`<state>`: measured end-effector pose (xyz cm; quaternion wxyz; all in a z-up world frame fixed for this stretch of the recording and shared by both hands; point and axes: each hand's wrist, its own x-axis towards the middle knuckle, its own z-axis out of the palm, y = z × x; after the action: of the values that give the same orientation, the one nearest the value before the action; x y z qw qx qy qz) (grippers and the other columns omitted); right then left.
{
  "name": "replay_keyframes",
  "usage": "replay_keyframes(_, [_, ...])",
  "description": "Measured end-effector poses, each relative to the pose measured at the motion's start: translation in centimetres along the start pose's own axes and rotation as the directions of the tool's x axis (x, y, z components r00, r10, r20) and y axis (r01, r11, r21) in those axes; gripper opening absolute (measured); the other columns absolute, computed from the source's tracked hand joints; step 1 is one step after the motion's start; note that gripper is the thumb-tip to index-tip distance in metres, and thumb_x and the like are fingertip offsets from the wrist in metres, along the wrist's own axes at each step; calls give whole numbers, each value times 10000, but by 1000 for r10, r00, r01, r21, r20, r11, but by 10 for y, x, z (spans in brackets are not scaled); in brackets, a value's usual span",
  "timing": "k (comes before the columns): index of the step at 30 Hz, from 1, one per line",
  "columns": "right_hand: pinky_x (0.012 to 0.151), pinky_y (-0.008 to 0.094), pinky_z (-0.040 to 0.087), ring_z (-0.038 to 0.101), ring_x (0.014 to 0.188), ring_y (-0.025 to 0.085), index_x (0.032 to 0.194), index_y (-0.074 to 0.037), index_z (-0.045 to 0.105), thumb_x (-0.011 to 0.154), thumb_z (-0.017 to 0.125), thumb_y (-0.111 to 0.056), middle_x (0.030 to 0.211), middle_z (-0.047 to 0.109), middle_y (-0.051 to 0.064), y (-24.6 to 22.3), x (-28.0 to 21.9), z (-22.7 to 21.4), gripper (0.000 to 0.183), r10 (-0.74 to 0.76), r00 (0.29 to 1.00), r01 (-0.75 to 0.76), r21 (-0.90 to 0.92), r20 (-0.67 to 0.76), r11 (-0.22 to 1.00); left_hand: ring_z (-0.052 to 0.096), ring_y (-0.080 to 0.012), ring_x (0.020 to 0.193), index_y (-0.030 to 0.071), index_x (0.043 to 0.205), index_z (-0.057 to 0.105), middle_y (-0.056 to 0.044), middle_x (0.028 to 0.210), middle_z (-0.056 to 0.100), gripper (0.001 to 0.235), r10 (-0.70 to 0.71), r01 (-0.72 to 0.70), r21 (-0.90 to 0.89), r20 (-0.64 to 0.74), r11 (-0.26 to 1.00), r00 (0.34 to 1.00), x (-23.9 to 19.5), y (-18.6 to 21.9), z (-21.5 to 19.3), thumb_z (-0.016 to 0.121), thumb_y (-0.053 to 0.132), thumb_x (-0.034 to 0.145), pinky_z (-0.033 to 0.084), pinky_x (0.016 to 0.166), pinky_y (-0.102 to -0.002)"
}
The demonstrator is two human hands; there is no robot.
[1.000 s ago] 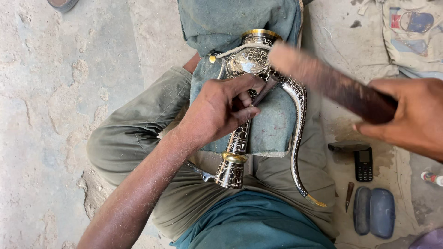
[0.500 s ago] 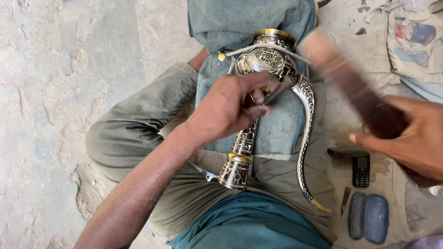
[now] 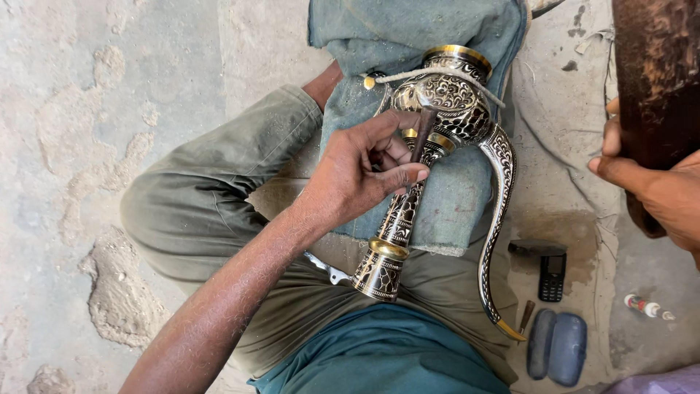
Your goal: The person sits on the floor and uses a hammer and chisel to engrave intricate patterns onto a silver-colored metal vessel with a curved handle. They repeatedly strike the chisel to create decorative designs on the body and handle of the object.
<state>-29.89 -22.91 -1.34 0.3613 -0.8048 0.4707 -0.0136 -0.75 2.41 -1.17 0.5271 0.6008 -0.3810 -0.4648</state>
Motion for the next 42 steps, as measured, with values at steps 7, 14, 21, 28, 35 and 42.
replay_keyframes(7, [980,284,490,531,968,89,1300,-121,457,864,667,116,927,503,-28,-15,-30,-5,540,-168,986,133,583,6,801,663,-75,752,95,1316,657,-7,882,705,491,296,-323,217,149,921,944,10,6,-5,863,134,872,581,671,-243])
replay_keyframes(14, [951,379,581,639,981,189,1122,-8,530,845,696,176,959,629,105,-22,-95,26,371,-129,987,164,595,-100,787,710,-146,653,144,1327,654,-35,738,723,558,217,-429,378,488,821,845,39,27,-1,844,128,803,524,587,-354])
replay_keyframes(21, [873,350,617,699,948,182,1101,58,595,849,689,168,1004,685,135,-24,-130,60,291,-6,983,74,366,-183,928,727,-158,656,175,1402,590,-34,678,737,640,81,-465,413,674,783,734,60,39,4,826,130,808,531,658,-380])
replay_keyframes(28, [903,333,595,671,969,164,1093,43,585,890,702,199,1025,657,105,-34,-135,72,281,89,933,86,456,-349,886,727,-128,669,155,1381,599,-19,759,751,585,39,-381,367,675,849,737,61,32,-2,812,130,837,576,617,-325])
replay_keyframes(35, [935,321,588,675,959,164,1086,55,541,889,691,228,951,648,121,-38,-136,63,302,42,930,172,534,-364,827,750,-94,687,131,1327,640,-9,783,764,534,103,-391,299,665,870,739,60,30,-6,828,142,827,562,638,-295])
replay_keyframes(42, [754,420,554,660,811,245,1051,66,622,807,725,229,884,675,175,-45,-125,46,310,81,989,-77,40,-125,996,760,-117,710,157,1298,661,14,783,776,526,123,-423,356,627,833,769,56,31,-2,831,111,802,578,643,-335])
